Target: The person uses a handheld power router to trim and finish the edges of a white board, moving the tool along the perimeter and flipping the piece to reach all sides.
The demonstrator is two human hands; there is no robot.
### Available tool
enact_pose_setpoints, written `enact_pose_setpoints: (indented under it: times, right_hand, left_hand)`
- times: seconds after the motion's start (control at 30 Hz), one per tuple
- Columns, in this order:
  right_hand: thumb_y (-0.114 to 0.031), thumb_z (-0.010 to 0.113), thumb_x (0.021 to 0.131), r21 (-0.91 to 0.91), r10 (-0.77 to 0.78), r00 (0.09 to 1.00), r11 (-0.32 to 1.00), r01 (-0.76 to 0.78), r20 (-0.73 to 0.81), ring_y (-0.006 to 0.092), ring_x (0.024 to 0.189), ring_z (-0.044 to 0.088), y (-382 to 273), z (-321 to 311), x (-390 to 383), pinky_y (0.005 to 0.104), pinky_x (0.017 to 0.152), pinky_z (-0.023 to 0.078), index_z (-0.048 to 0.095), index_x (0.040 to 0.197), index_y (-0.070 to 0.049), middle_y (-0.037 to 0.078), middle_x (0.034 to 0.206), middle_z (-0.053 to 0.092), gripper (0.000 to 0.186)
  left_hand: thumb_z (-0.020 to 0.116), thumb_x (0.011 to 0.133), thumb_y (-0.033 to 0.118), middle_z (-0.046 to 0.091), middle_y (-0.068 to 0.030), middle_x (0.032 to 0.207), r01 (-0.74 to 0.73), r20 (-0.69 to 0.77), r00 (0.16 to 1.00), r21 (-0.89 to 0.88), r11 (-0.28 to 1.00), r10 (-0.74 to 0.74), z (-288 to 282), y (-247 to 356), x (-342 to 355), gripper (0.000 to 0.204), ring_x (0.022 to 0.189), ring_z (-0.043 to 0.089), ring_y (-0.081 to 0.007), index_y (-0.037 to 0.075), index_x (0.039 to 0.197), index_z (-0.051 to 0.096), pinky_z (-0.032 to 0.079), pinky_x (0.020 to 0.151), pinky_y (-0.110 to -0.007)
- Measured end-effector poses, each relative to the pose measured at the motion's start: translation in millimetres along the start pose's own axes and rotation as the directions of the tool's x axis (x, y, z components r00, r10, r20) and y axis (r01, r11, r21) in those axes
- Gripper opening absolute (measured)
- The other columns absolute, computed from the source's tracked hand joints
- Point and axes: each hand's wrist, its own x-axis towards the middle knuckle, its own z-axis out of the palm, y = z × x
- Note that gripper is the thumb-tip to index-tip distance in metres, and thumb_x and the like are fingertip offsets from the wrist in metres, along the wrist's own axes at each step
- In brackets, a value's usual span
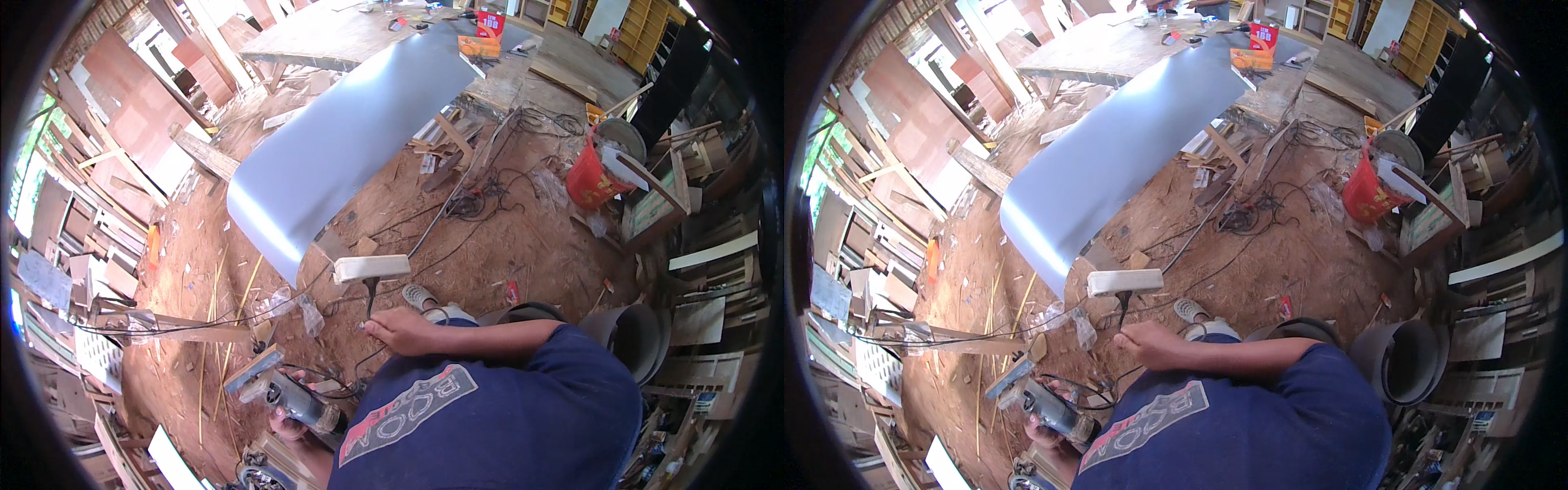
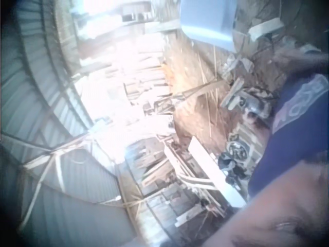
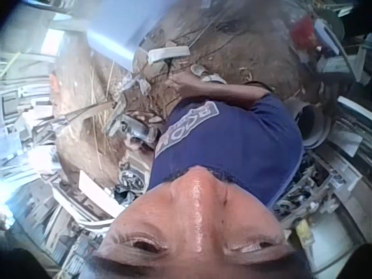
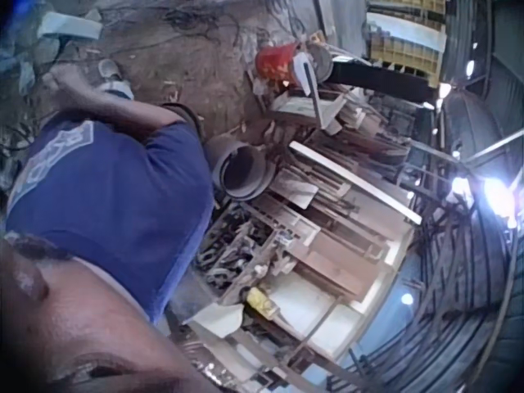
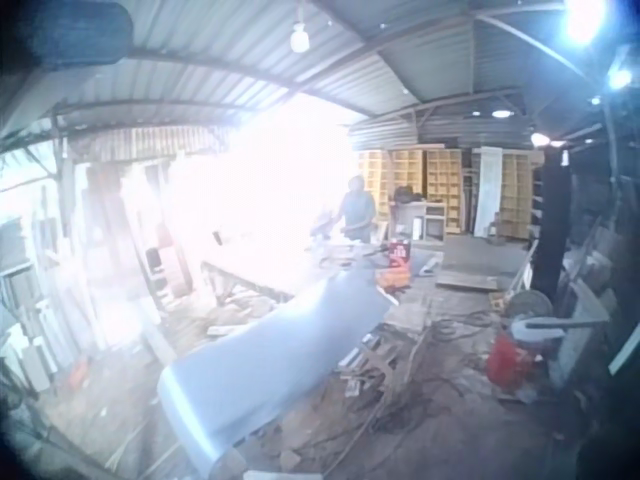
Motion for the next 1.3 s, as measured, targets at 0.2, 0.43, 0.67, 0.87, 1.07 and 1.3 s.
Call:
enact_pose_setpoints:
  times: [0.2, 0.43, 0.67, 0.87, 1.07, 1.3]
  right_hand:
    - [-0.032, 0.052, 0.108, 0.103, 0.03, 0.972, 0.995, -0.005, -0.234, 0.0466, 0.087, 0.065, -31.3, -50.0, 2.8, 0.0524, 0.075, 0.049, 0.063, 0.09, 0.002, 0.027, 0.086, 0.066, 0.04]
    - [-0.031, 0.052, 0.108, -0.091, -0.032, 0.972, 0.996, 0.012, -0.231, 0.0474, 0.081, 0.066, -53.6, -39.8, 21.6, 0.0547, 0.071, 0.048, 0.062, 0.089, 0.003, 0.027, 0.081, 0.065, 0.04]
    - [-0.032, 0.048, 0.109, -0.267, -0.131, 0.978, 0.96, 0.083, -0.164, 0.0504, 0.077, 0.065, -67.2, -0.9, 69.6, 0.0617, 0.069, 0.046, 0.06, 0.088, 0.003, 0.028, 0.076, 0.064, 0.043]
    - [-0.029, 0.05, 0.107, -0.169, -0.124, 0.99, 0.979, 0.112, -0.061, 0.0502, 0.083, 0.065, -61.1, -7.8, 66.4, 0.0581, 0.074, 0.047, 0.062, 0.086, 0.004, 0.032, 0.083, 0.064, 0.04]
    - [-0.027, 0.058, 0.105, 0.144, 0.09, 0.939, 0.989, -0.043, -0.332, 0.0293, 0.082, 0.068, -16.2, -71.3, 9.3, 0.0398, 0.078, 0.053, 0.073, 0.1, 0.0, 0.018, 0.088, 0.072, 0.032]
    - [-0.026, 0.055, 0.106, 0.303, 0.342, 0.25, 0.936, -0.181, -0.906, 0.0047, 0.051, 0.038, 39.0, -237.5, -163.6, 0.028, 0.047, 0.032, 0.076, 0.094, -0.007, -0.005, 0.062, 0.049, 0.031]
  left_hand:
    - [0.083, 0.074, 0.032, 0.059, -0.0283, 0.138, 0.022, 0.088, 0.996, 0.031, 0.999, -0.025, 7.1, -2.1, 17.4, 0.095, 0.11, 0.07, -0.0442, 0.002, 0.153, 0.038, 0.06, 0.095, -0.054]
    - [0.083, 0.073, 0.032, 0.058, -0.0286, 0.138, 0.014, 0.058, 0.998, 0.009, 1.0, -0.014, 13.5, -4.8, 9.4, 0.095, 0.11, 0.07, -0.0447, 0.003, 0.153, 0.039, 0.06, 0.094, -0.052]
    - [0.082, 0.075, 0.035, 0.057, -0.028, 0.139, -0.092, -0.077, 0.992, 0.057, 0.994, 0.096, -11.1, -5.1, -32.9, 0.097, 0.113, 0.069, -0.0428, 0.003, 0.154, 0.037, 0.061, 0.094, -0.053]
    - [0.079, 0.075, 0.045, 0.06, -0.0274, 0.135, -0.117, -0.215, 0.962, 0.227, 0.967, 0.167, -32.0, -3.9, -51.8, 0.094, 0.109, 0.068, -0.0387, 0.002, 0.151, 0.043, 0.057, 0.096, -0.051]
    - [0.082, 0.076, 0.036, 0.058, -0.0275, 0.139, -0.024, -0.132, 0.99, 0.108, 0.994, 0.038, -10.1, -0.1, -6.5, 0.093, 0.112, 0.068, -0.039, 0.0, 0.151, 0.04, 0.058, 0.098, -0.054]
    - [0.082, 0.075, 0.037, 0.059, -0.0278, 0.138, 0.149, 0.094, 0.981, 0.182, 0.972, -0.168, 19.2, -18.3, 74.1, 0.093, 0.108, 0.069, -0.0401, -0.001, 0.15, 0.042, 0.057, 0.096, -0.052]
